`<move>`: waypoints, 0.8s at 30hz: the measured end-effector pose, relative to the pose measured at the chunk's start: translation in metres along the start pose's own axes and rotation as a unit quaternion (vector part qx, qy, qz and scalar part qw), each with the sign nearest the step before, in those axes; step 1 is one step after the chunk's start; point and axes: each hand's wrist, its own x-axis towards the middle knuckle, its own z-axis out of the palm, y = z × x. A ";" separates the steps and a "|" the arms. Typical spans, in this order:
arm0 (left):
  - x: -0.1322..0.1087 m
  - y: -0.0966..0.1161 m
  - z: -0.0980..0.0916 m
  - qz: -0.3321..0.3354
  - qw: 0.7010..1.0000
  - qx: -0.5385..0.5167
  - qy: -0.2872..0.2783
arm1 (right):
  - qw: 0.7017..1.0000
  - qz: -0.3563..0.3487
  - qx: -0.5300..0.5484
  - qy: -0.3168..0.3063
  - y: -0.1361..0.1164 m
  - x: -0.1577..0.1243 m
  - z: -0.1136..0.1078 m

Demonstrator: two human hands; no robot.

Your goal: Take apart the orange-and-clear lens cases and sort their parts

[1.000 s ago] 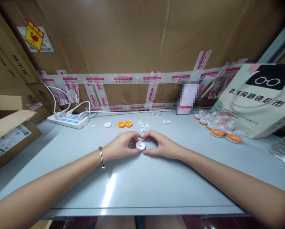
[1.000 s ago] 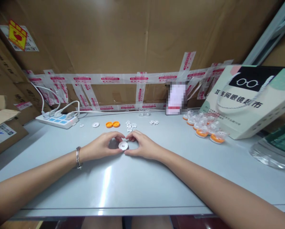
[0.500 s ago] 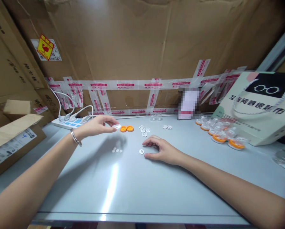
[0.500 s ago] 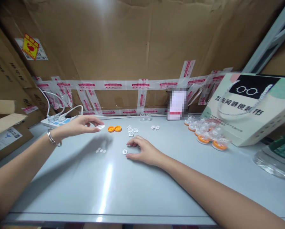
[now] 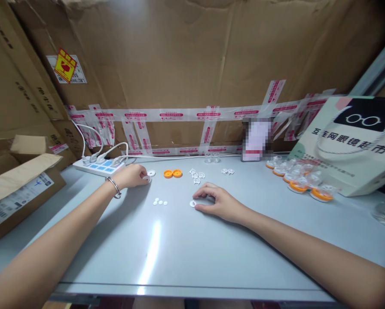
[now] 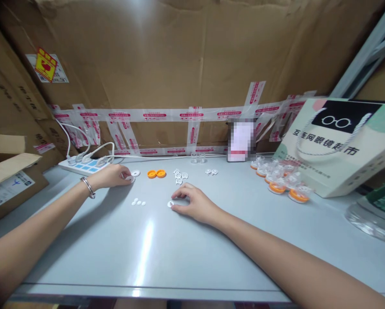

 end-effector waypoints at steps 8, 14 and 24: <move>0.004 0.009 0.007 -0.026 0.998 -0.046 0.046 | 1.000 -0.005 -0.005 -0.004 -0.001 0.000 -0.001; -0.001 0.021 -0.002 -0.027 0.990 -0.090 0.108 | 1.000 -0.003 -0.014 -0.024 -0.001 -0.002 -0.006; -0.032 0.109 0.027 0.242 0.943 -0.222 0.055 | 1.000 -0.021 -0.001 -0.023 0.000 -0.002 -0.006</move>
